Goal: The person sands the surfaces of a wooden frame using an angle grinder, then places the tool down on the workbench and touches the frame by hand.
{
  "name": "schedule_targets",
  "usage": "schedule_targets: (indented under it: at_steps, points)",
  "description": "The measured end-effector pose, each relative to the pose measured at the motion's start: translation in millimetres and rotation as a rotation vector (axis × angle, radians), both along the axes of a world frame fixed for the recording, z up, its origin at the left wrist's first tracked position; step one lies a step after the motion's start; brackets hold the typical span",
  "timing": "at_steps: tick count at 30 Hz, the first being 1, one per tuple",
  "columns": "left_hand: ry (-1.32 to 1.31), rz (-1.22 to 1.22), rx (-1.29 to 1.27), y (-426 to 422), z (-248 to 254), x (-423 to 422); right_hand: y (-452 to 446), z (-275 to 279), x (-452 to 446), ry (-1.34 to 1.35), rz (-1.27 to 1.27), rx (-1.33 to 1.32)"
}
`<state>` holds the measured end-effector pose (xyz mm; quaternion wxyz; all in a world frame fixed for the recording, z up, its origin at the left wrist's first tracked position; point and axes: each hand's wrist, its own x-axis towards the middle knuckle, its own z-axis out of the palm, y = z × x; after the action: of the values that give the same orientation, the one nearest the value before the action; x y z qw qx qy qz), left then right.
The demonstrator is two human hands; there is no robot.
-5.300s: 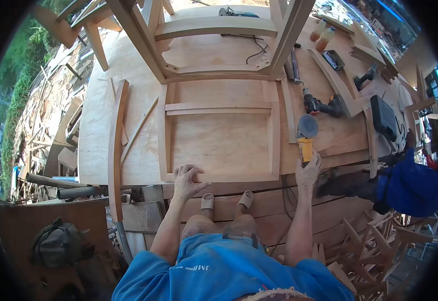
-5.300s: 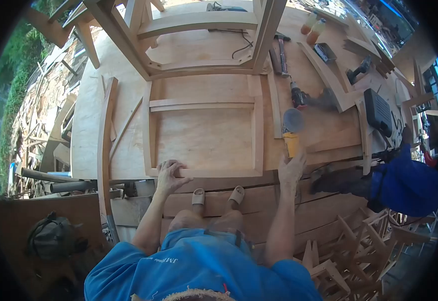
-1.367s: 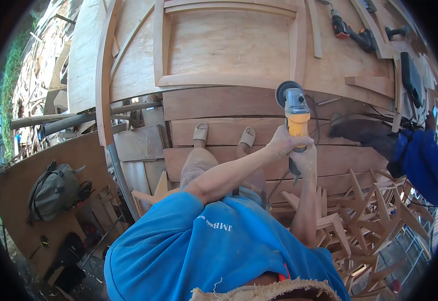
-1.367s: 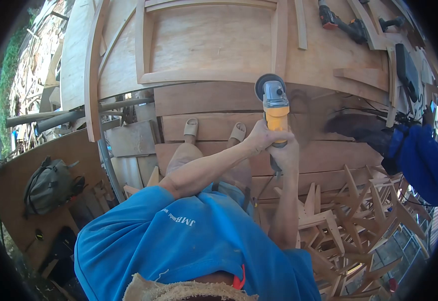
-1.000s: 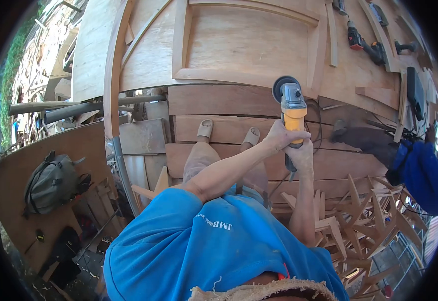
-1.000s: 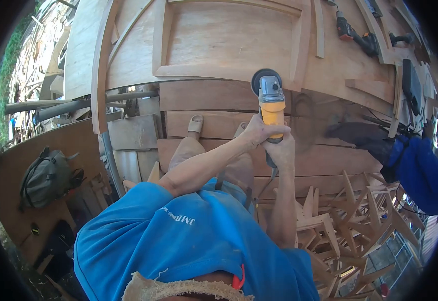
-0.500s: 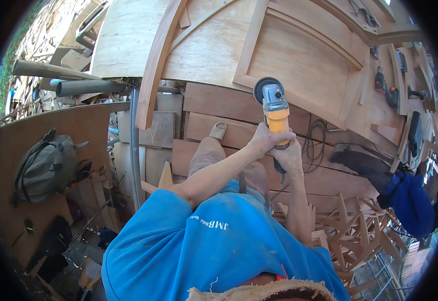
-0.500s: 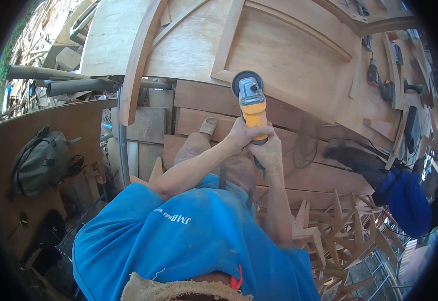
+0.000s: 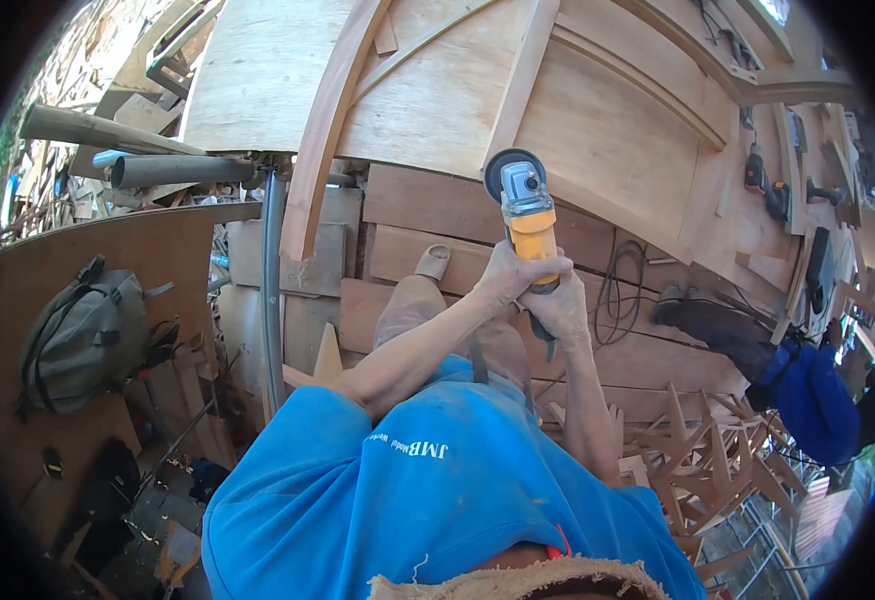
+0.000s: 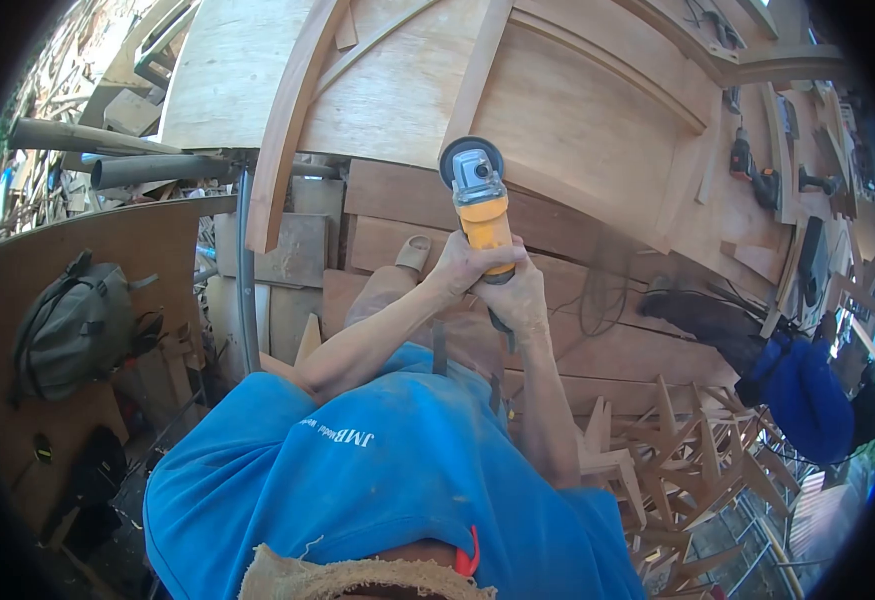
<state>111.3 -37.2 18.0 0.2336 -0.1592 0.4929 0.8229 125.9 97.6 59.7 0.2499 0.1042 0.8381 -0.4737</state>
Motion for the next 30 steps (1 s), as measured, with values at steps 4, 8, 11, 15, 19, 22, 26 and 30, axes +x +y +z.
schedule_targets:
  at_steps: [4, 8, 11, 15, 19, 22, 26, 30]
  points:
    - [-0.032, -0.024, 0.027, 19.0, -10.7, 3.5, 19.5, -11.3, 5.9, 0.004, -0.019, 0.000]
    - [-0.037, -0.010, 0.030, 39.3, -15.9, 7.4, 37.9, -13.1, 9.6, 0.014, -0.036, -0.024]
    - [-0.043, -0.026, 0.031, 58.2, -11.6, 9.2, 56.9, -10.6, 12.6, 0.016, -0.045, -0.022]
    - [-0.058, -0.047, 0.042, 95.8, -8.8, 10.8, 93.4, -12.3, 18.0, 0.027, -0.074, -0.026]
    - [-0.068, -0.108, 0.037, 140.7, -5.3, 12.2, 136.6, -6.3, 23.8, 0.000, -0.129, -0.052]
    - [-0.046, -0.126, 0.020, 176.5, -6.3, 15.5, 171.3, -0.3, 27.0, -0.020, -0.139, -0.012]
    - [-0.030, -0.182, 0.013, 226.4, -12.6, 18.8, 219.6, -8.2, 39.7, 0.028, -0.175, 0.002]
    - [-0.047, -0.230, 0.016, 269.6, -5.5, 20.9, 266.9, -17.9, 53.0, 0.079, -0.211, 0.023]
